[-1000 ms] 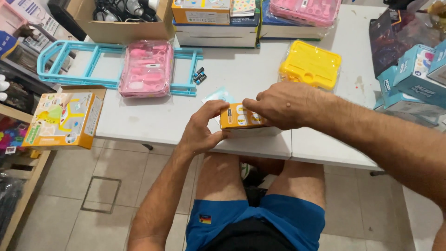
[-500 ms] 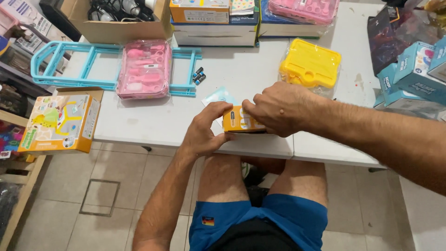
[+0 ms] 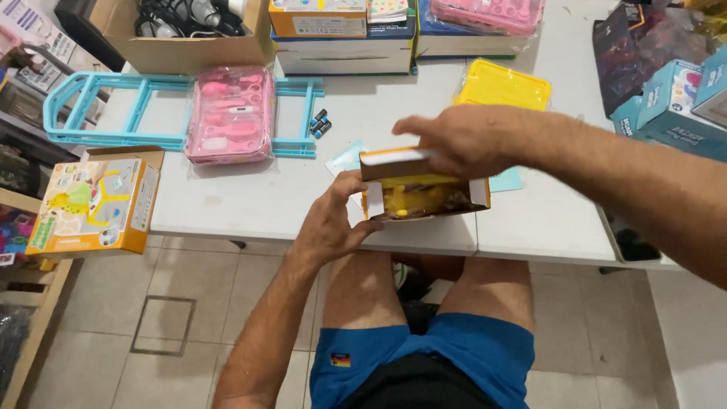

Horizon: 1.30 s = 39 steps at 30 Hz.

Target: The person is inspecting toy packaging by picking up boxes, opening the flaps to check the contents, and then setting them aside.

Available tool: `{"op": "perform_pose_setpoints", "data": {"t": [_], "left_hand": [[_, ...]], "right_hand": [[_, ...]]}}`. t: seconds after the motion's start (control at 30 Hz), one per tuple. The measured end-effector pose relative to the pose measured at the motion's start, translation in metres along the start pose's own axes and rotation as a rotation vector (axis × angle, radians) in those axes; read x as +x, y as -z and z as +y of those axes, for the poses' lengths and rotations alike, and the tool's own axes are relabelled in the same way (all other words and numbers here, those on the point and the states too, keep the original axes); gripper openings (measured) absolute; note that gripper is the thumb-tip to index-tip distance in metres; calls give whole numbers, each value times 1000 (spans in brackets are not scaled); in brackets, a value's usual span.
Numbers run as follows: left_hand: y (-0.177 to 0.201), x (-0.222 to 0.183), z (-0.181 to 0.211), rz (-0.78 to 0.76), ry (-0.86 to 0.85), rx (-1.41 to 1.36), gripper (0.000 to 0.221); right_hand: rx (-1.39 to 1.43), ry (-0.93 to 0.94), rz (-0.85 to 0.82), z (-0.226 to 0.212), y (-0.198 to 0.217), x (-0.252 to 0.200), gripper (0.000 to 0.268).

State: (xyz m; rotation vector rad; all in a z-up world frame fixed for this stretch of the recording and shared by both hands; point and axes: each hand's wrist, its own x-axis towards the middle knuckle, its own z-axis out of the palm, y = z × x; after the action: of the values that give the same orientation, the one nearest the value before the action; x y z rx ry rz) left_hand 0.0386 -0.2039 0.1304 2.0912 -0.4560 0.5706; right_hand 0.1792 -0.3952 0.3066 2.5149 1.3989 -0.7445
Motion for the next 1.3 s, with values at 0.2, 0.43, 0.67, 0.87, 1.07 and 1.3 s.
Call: {"op": "perform_pose_setpoints", "data": {"t": [0.2, 0.43, 0.67, 0.87, 1.07, 1.3], "left_hand": [[15, 14, 24, -185, 36, 205, 71], [8, 11, 4, -178, 69, 262, 78], [15, 17, 19, -141, 127, 228, 64], [19, 27, 40, -180, 120, 307, 63], [8, 31, 48, -198, 185, 556, 67], [-3, 34, 46, -222, 267, 762, 51]], "right_hand": [[459, -111, 220, 54, -34, 32, 25], [1621, 169, 422, 154, -119, 69, 87], [60, -318, 177, 167, -196, 39, 62], [101, -354, 153, 177, -202, 32, 95], [124, -378, 186, 184, -191, 44, 100], [225, -551, 189, 160, -159, 38, 103]]}}
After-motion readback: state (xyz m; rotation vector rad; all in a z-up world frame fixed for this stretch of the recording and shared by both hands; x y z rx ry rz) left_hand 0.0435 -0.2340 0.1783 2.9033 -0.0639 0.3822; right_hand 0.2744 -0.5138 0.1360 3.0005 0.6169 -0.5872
